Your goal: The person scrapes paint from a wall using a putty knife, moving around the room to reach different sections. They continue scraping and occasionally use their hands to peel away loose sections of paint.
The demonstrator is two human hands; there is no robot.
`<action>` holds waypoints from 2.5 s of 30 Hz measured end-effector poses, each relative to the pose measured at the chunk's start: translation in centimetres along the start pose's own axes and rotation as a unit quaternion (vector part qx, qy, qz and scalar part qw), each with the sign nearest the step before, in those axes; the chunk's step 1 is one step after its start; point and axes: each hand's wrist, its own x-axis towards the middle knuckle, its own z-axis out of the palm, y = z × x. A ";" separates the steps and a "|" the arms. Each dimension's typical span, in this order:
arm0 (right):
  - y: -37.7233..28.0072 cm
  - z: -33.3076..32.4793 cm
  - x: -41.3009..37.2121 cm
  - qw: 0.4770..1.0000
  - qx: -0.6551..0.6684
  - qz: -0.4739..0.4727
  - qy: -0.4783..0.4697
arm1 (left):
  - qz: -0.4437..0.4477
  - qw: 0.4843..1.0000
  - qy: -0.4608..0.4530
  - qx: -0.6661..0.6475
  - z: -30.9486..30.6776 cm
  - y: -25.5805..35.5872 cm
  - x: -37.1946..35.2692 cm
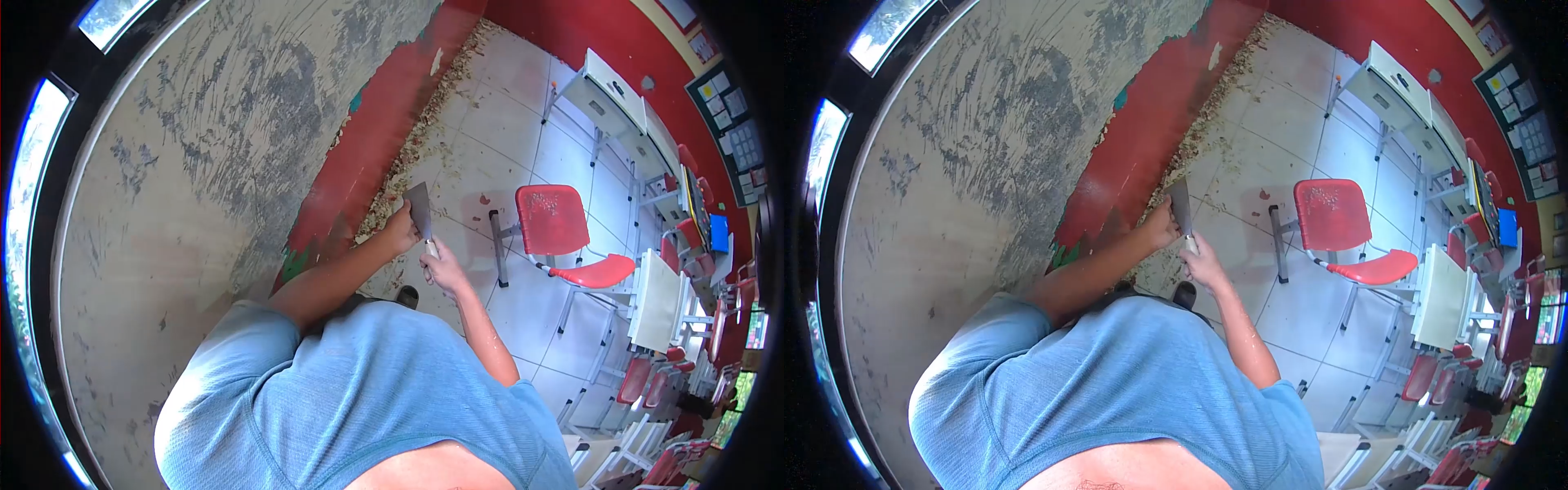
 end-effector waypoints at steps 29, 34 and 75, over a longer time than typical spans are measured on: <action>-7.3 13.2 10.1 0.939 -0.204 -0.275 -0.022 | 0.197 0.975 -0.070 -0.082 -10.0 13.9 -1.1; -4.0 13.2 13.6 0.952 -0.154 -0.259 -0.050 | 0.181 0.974 -0.063 -0.122 -9.6 13.8 -1.1; -9.3 9.1 17.2 0.952 -0.073 -0.296 0.008 | 0.227 0.974 0.016 -0.004 -5.8 18.4 4.1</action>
